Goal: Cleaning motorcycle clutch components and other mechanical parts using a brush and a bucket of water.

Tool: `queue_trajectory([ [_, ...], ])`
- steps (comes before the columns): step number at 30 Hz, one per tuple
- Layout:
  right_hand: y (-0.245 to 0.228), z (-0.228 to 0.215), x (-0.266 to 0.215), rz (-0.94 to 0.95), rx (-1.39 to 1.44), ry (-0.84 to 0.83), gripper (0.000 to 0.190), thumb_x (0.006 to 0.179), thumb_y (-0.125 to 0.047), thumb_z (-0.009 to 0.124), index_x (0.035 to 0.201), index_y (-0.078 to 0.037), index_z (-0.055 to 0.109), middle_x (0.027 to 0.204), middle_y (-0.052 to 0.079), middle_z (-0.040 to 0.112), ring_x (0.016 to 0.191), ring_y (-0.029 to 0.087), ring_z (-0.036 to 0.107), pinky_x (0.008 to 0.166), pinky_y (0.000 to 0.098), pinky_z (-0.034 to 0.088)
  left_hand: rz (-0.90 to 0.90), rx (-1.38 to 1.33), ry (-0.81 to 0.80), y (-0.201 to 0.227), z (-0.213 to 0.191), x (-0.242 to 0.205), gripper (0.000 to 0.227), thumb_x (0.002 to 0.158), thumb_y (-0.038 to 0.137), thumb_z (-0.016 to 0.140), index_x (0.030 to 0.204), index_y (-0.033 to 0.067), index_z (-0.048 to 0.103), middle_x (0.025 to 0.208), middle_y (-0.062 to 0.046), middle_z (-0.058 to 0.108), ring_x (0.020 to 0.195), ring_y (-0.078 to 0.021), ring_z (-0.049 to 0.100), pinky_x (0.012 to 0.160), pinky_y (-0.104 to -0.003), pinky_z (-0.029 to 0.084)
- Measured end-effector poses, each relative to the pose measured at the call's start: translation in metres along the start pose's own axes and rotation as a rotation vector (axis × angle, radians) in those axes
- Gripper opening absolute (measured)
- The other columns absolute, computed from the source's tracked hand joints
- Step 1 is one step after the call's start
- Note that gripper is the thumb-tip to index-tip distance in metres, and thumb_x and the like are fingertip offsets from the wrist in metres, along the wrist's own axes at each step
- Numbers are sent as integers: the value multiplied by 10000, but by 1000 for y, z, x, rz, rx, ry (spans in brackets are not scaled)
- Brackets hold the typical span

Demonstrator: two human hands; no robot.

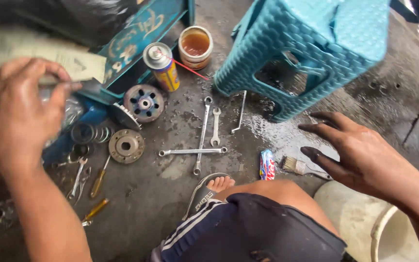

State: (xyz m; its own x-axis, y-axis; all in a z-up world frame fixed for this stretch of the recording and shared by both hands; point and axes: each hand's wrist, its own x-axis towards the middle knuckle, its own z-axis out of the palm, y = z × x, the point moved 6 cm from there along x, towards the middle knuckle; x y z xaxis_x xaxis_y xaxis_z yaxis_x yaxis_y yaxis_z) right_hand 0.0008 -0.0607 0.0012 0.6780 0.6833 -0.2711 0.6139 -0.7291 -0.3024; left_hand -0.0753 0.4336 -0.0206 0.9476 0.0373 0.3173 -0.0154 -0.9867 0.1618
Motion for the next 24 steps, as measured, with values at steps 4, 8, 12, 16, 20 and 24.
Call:
queue_trajectory([
  [4,-22,-37,-15,-64,151,92,448,927,-335,619,1272,-48,624,1227,119,679,1072,323,683,848,430,525,38,-257,-62,122,-26,21,134,994,109,785,1100,131,706,1095,-34,746,942,-290,657,908,-409,466],
  [8,-19,-66,-45,83,485,188,514,844,-219,691,1333,-69,645,1236,78,746,1073,180,733,909,307,578,272,-792,-244,265,-28,57,188,916,89,751,1004,109,586,927,16,695,865,-103,756,767,-258,507],
  [12,21,-59,-108,478,926,415,386,812,-16,739,1190,59,712,1041,122,761,926,146,660,764,275,541,419,-1134,-456,379,-24,83,241,978,163,701,939,140,465,620,39,551,573,-61,359,527,-225,354],
  [16,40,-51,-157,378,881,655,145,872,10,755,997,70,715,928,99,723,842,125,647,754,254,587,517,-1124,-653,448,0,106,207,997,297,642,1005,188,466,589,75,483,524,-76,338,482,-271,323],
  [20,54,-30,-197,492,857,772,126,933,-107,754,857,-30,688,773,-34,606,729,39,529,635,209,421,457,-1316,-1184,499,13,101,191,983,236,632,1081,132,505,633,6,560,548,-75,490,473,-225,350],
  [24,50,-4,-203,441,918,861,103,921,-81,737,855,-15,694,839,27,670,782,98,612,702,217,478,499,-921,-1179,518,29,91,445,876,431,647,1211,144,595,710,9,671,589,-89,518,517,-258,440],
])
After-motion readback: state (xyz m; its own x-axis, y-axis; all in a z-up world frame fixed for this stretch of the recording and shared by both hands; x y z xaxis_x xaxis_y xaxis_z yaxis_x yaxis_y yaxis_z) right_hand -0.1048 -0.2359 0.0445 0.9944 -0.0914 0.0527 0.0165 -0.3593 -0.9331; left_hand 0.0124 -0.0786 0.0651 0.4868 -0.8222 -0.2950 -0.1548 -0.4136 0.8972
